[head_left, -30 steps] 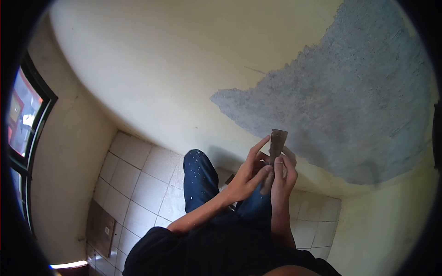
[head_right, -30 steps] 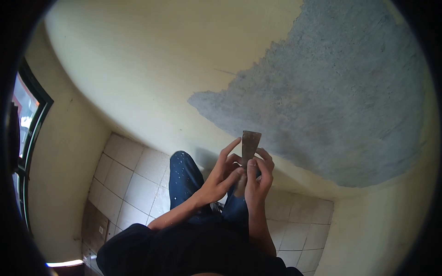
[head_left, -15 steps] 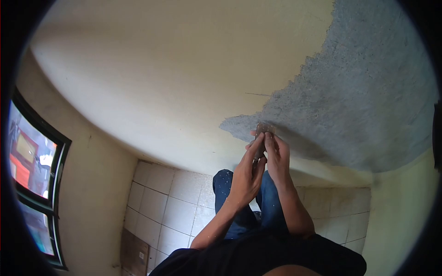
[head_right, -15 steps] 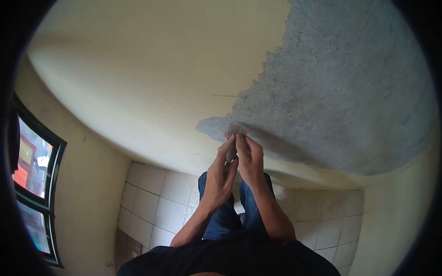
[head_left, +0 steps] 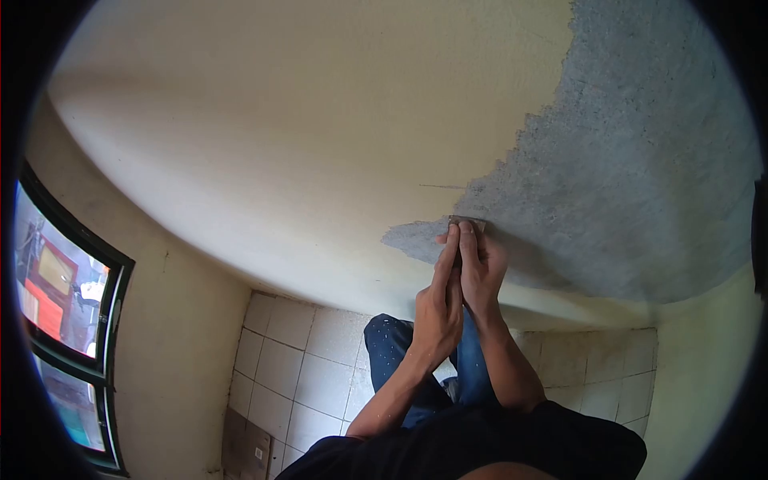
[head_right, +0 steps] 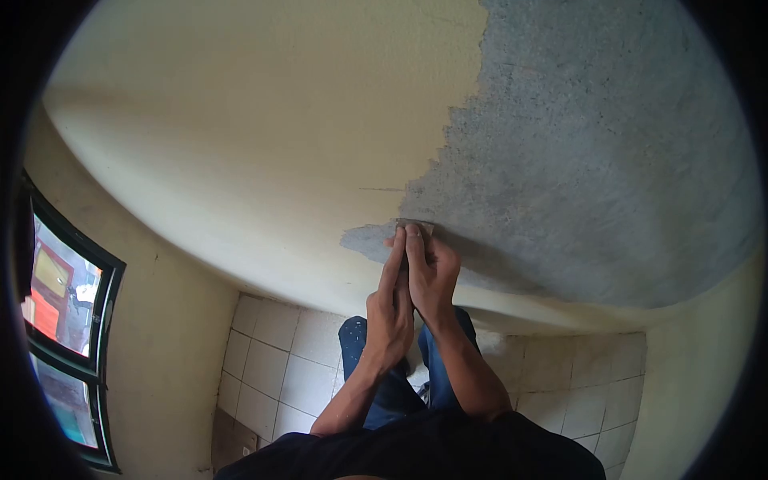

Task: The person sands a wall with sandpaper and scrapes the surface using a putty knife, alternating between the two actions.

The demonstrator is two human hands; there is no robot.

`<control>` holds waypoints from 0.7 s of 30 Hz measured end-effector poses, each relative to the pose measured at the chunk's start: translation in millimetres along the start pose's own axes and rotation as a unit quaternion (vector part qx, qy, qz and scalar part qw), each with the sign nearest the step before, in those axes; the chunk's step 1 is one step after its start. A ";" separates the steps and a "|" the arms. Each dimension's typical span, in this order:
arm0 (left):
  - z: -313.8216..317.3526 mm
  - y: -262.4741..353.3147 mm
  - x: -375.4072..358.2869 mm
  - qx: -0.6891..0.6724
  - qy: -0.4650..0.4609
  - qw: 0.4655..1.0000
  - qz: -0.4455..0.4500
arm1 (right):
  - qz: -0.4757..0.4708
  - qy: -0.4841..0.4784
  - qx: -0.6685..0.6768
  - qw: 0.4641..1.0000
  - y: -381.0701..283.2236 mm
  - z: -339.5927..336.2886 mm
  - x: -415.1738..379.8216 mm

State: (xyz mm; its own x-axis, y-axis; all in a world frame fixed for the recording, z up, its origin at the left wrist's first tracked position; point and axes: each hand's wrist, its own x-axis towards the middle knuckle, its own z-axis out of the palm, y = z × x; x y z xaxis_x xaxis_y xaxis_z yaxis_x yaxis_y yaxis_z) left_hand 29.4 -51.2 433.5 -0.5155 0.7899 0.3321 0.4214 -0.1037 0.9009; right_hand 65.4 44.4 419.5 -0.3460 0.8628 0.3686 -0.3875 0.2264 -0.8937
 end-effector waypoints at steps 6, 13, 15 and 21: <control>-3.6 6.3 2.8 -0.008 0.001 1.000 -0.005 | -0.009 0.024 0.039 0.999 4.7 8.8 2.4; -8.2 1.2 4.8 0.021 0.017 0.999 0.037 | -0.018 0.050 0.062 0.997 1.8 18.4 4.6; -9.8 4.7 4.7 0.006 0.010 1.000 0.019 | -0.010 0.053 0.072 0.996 -0.9 19.7 4.3; -13.8 7.0 4.4 0.019 0.004 1.000 0.011 | 0.018 0.061 0.074 0.995 -7.5 21.7 3.0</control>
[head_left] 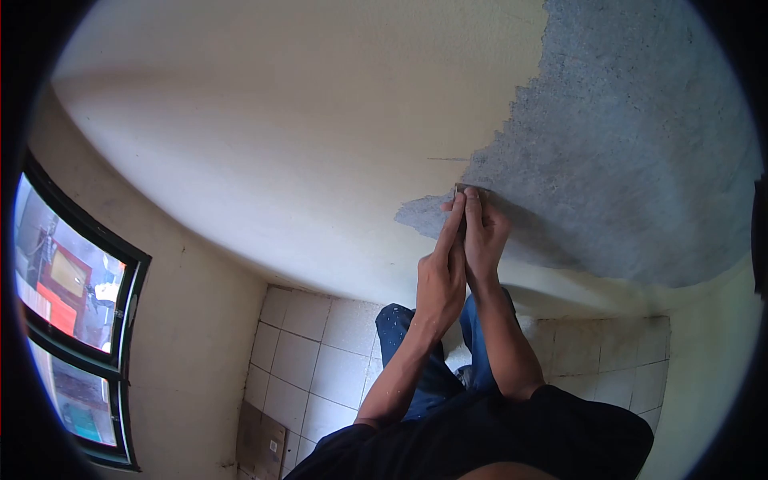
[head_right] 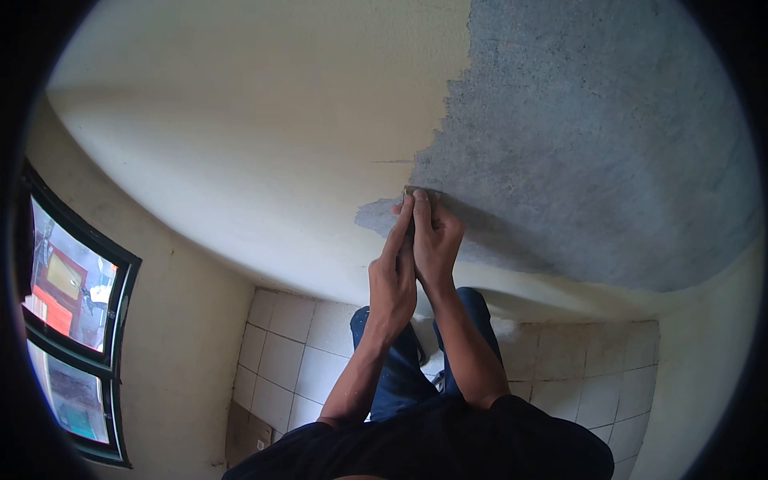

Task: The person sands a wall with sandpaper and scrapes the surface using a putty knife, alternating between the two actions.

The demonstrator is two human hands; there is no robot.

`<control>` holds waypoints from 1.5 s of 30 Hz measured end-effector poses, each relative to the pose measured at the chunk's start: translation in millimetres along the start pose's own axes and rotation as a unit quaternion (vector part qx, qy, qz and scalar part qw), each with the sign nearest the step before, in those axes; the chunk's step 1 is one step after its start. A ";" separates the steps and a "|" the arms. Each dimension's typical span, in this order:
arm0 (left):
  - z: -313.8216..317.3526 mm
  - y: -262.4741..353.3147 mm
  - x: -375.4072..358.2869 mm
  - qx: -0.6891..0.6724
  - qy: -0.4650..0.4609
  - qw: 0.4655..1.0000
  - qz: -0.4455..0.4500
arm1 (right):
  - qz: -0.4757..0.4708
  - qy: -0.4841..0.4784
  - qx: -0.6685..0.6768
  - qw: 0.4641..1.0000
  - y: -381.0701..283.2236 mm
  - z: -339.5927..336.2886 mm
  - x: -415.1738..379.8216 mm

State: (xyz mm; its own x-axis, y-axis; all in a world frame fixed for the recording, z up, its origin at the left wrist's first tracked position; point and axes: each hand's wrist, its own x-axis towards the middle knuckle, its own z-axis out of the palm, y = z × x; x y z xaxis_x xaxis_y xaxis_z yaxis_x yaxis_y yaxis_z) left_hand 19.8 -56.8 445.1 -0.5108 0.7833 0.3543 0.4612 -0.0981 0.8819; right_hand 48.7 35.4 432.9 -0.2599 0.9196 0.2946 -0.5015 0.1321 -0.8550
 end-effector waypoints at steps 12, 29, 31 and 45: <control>10.0 -5.9 -6.7 0.030 0.030 0.998 0.039 | -0.024 -0.005 -0.029 0.999 11.3 -9.6 -1.6; -5.2 38.0 11.5 -0.035 -0.020 0.998 -0.040 | -0.055 0.013 -0.035 0.998 -27.7 5.9 13.6; -8.9 46.8 13.1 -0.028 -0.031 0.997 -0.058 | -0.046 -0.004 -0.016 0.999 -35.3 7.7 16.7; 4.1 20.2 2.4 0.019 0.003 1.000 0.024 | 0.021 0.040 -0.006 0.999 -7.5 -3.4 1.8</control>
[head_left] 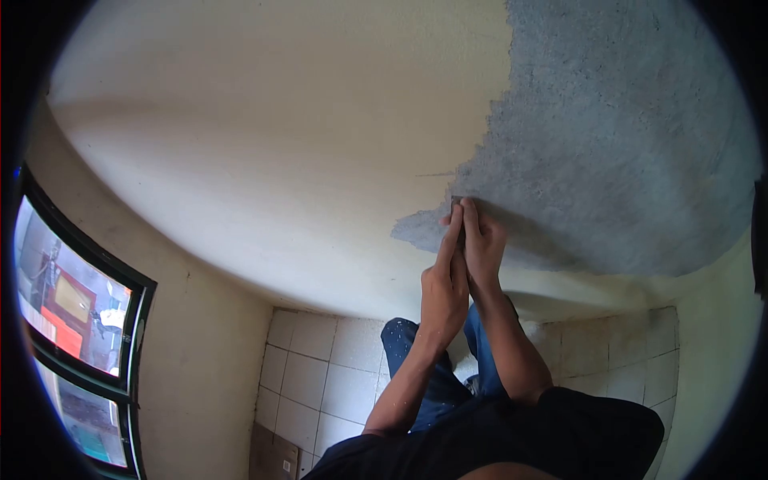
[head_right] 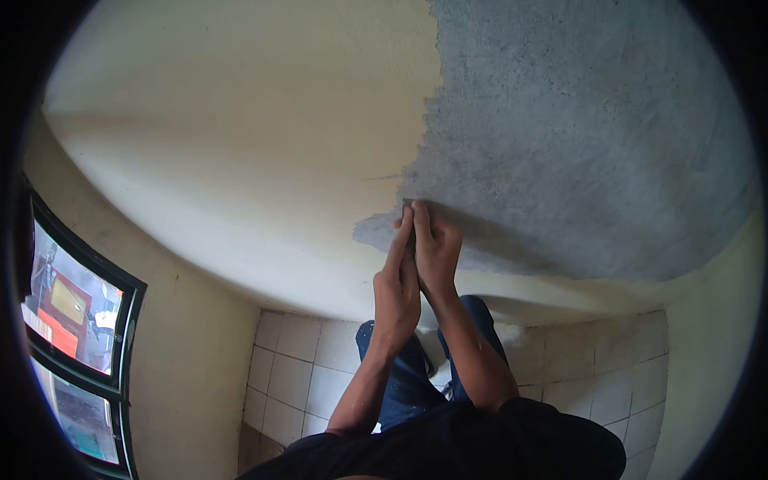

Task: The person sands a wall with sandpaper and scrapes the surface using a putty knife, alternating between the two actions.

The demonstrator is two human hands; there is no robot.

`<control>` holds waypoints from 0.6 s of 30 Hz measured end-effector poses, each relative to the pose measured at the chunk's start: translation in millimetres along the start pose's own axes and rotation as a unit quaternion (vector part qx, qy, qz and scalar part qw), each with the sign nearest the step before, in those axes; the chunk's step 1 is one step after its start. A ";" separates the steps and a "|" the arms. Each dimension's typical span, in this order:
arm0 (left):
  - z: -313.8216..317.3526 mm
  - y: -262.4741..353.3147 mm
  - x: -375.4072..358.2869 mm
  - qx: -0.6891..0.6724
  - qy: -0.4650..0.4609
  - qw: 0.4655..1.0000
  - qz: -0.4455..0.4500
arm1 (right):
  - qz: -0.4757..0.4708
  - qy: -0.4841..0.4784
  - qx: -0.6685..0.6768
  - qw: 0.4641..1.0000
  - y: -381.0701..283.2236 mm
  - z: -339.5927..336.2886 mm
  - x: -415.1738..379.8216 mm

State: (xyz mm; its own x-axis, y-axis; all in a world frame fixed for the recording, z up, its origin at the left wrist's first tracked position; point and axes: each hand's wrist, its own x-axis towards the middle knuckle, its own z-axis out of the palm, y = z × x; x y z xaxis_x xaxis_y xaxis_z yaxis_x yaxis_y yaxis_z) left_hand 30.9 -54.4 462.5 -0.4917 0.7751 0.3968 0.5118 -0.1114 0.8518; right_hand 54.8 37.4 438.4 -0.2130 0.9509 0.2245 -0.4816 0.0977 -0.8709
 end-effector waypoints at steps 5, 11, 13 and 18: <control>-13.4 37.5 14.3 -0.048 -0.044 0.994 -0.083 | -0.058 -0.043 0.021 0.997 -38.4 12.8 17.1; 6.1 3.1 1.9 -0.003 0.010 1.000 0.023 | -0.017 -0.008 -0.017 1.000 -10.6 -0.5 7.1; -3.0 24.1 10.7 -0.032 -0.005 0.999 -0.005 | -0.059 -0.025 -0.012 0.998 -35.6 10.1 13.7; 6.0 11.9 0.9 -0.025 0.010 1.000 -0.002 | -0.026 -0.026 -0.030 0.999 -17.1 -3.4 9.3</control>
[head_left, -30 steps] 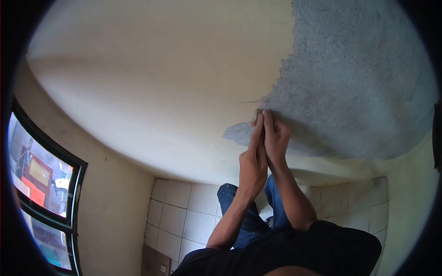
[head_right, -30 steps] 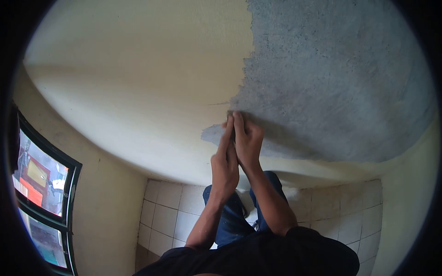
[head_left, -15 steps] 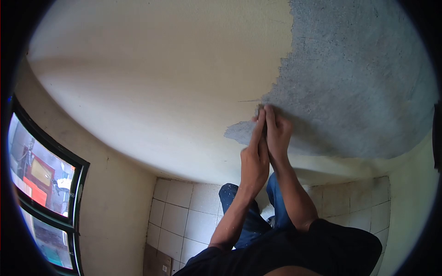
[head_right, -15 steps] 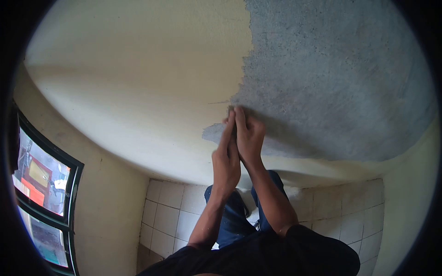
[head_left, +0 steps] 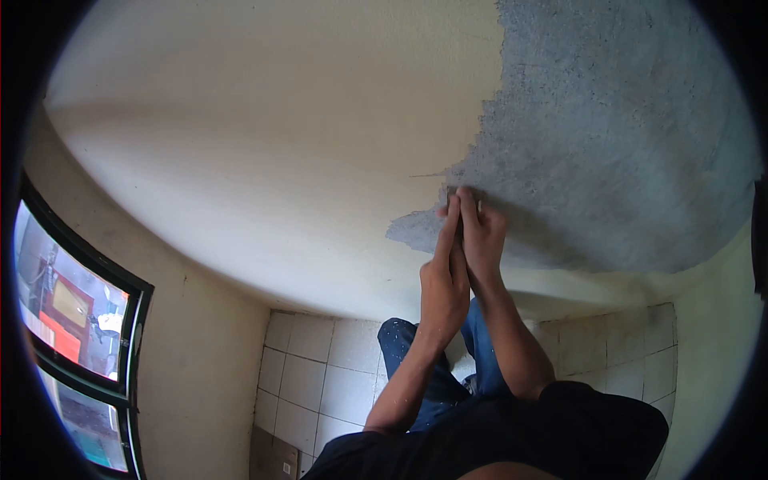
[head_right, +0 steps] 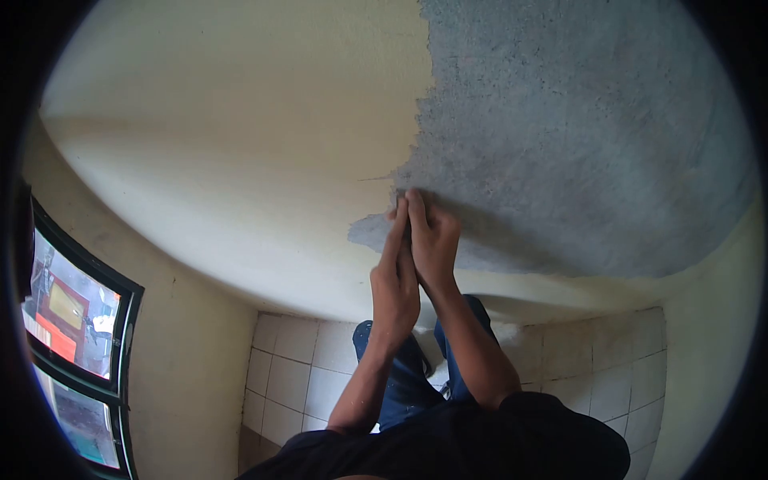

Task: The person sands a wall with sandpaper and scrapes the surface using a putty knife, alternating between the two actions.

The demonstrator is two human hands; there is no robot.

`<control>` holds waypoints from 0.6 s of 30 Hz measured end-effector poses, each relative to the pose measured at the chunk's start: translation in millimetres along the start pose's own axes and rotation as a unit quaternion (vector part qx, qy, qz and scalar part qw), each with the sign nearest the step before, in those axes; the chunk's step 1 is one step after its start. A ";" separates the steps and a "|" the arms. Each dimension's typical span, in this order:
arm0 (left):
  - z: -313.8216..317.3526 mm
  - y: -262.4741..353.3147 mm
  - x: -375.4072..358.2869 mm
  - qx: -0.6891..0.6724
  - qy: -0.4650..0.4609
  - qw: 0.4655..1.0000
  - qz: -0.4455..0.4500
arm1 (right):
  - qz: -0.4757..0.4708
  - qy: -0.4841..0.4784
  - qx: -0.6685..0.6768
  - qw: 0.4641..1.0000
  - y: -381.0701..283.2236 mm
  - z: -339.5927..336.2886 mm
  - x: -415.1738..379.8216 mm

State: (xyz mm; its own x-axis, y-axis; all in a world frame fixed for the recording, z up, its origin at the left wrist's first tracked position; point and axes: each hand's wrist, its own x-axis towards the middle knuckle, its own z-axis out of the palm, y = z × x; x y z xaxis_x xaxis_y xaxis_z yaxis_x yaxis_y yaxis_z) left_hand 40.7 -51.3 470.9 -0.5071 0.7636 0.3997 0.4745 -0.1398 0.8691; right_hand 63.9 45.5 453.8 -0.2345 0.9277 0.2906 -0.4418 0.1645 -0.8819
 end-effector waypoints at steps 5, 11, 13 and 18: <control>-14.1 22.0 11.2 -0.026 -0.028 0.998 -0.056 | -0.026 -0.007 0.013 1.000 -16.6 12.0 9.4; -2.3 3.1 -1.6 -0.010 -0.002 1.000 0.002 | -0.012 0.009 0.005 1.000 -0.6 6.8 -3.0; -5.7 6.6 4.9 -0.034 -0.007 0.999 0.000 | -0.035 0.003 0.002 0.999 -4.2 11.2 5.2; -5.5 5.1 1.4 -0.040 -0.001 0.999 -0.016 | 0.000 -0.015 -0.014 1.000 -9.2 8.9 0.3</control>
State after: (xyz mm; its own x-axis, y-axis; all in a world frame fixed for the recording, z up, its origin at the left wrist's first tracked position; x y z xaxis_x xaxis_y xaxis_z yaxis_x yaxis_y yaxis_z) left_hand 38.4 -54.3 477.5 -0.5201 0.7696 0.3705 0.3989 -0.1648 0.9021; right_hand 60.2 41.4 465.3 -0.2603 0.9177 0.3002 -0.4176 0.1734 -0.8919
